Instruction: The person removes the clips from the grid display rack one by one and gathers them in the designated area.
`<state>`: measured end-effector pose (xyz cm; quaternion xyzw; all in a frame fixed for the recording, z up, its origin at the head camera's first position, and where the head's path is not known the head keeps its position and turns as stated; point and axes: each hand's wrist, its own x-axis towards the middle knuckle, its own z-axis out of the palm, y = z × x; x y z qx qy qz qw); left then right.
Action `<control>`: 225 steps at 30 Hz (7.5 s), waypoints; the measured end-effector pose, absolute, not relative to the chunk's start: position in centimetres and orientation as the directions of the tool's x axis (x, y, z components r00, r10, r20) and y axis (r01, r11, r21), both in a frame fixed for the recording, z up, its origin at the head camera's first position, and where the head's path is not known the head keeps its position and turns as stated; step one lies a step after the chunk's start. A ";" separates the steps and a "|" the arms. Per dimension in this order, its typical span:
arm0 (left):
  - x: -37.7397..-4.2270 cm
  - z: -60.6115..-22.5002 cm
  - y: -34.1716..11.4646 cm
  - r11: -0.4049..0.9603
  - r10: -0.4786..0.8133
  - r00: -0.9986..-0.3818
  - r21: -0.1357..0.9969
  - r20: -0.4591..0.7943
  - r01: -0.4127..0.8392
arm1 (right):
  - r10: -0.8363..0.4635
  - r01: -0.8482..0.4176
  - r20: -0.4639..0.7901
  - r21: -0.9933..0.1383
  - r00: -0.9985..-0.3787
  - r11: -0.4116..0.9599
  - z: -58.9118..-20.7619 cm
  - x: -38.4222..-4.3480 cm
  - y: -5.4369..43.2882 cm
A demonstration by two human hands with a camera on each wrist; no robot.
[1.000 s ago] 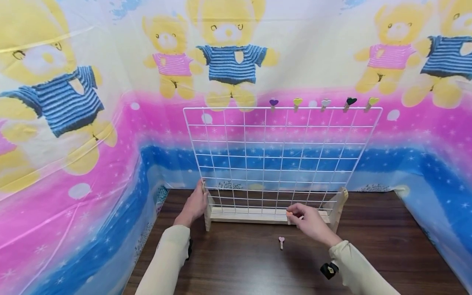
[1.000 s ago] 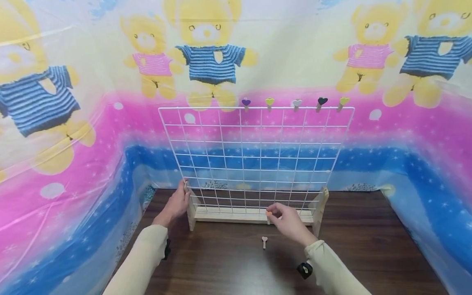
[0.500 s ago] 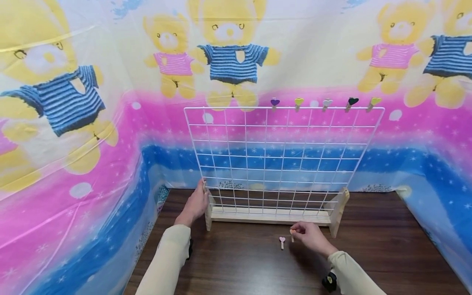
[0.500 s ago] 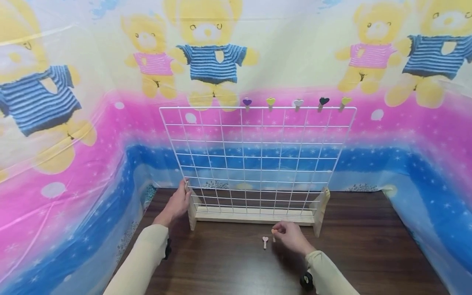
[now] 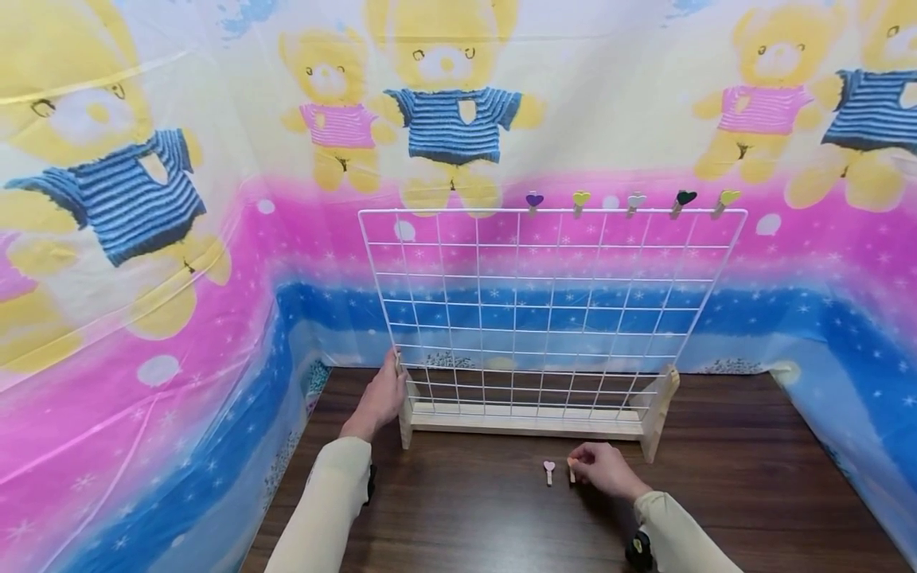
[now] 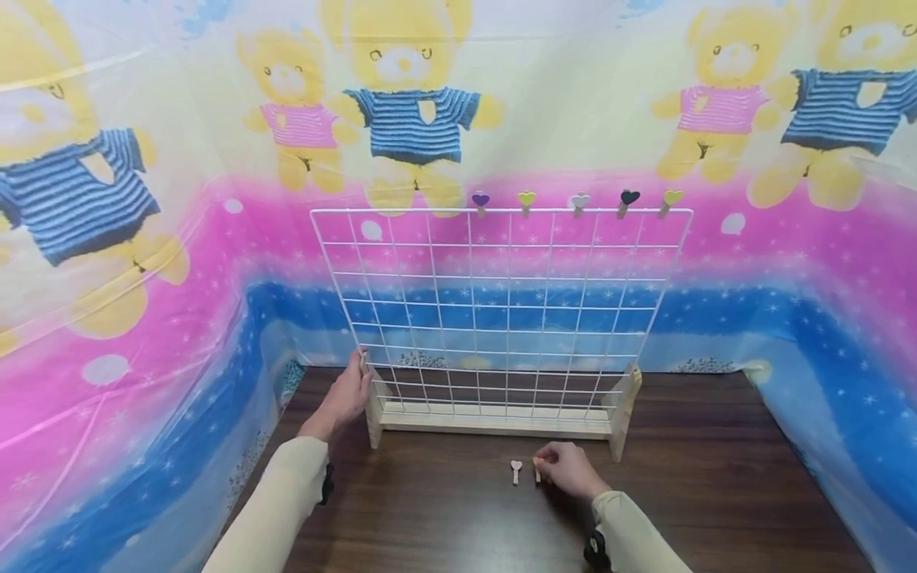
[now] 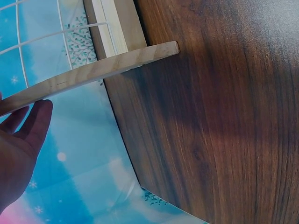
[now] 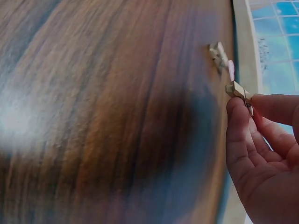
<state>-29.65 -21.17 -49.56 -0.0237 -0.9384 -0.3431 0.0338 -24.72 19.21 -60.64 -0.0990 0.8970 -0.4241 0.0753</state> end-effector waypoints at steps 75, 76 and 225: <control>-29.8 -49.8 -21.4 0.761 0.037 -0.997 0.644 0.073 0.076 | -0.427 -0.544 0.342 -0.604 -0.837 0.582 -37.8 -24.2 17.4; -29.9 -49.9 -21.4 0.761 0.035 -0.997 0.645 0.073 0.074 | -0.430 -0.565 0.369 -0.591 -0.824 0.576 -37.1 -24.1 17.2; -29.5 -49.6 -21.2 0.747 0.037 -0.995 0.658 0.094 0.090 | -0.269 -0.247 0.104 -0.776 -0.958 0.581 -54.0 -24.4 20.3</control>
